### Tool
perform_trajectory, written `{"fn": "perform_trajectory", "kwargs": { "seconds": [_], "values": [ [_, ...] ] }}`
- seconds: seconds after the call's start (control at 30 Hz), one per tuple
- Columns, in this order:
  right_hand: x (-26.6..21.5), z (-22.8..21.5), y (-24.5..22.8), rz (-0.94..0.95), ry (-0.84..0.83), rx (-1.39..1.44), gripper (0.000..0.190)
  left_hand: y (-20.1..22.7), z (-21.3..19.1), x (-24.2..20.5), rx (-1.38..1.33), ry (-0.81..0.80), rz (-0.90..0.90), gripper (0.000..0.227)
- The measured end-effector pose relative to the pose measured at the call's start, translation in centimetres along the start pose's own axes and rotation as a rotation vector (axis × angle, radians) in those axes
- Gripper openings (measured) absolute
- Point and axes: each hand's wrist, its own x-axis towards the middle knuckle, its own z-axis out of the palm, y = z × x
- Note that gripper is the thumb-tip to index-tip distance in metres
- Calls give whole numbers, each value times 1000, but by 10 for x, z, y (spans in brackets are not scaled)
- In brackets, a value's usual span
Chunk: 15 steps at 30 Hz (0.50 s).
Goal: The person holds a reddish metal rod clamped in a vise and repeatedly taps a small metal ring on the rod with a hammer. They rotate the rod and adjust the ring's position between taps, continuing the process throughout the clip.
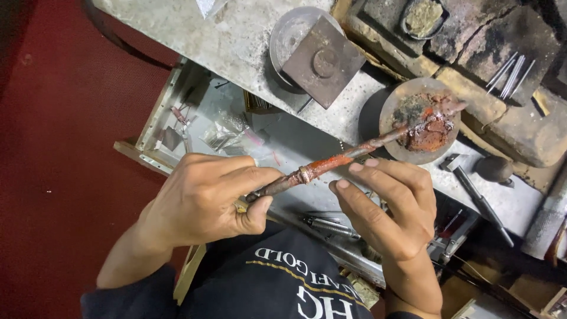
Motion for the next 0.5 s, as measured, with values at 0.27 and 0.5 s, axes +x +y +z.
{"fn": "perform_trajectory", "kwargs": {
  "seconds": [0.27,0.5],
  "values": [
    [-9,2,5,-33,30,12,6,2,4,-4,42,33,8,25],
    [-11,2,1,-18,39,6,8,5,5,-6,46,56,-14,30]
  ]
}}
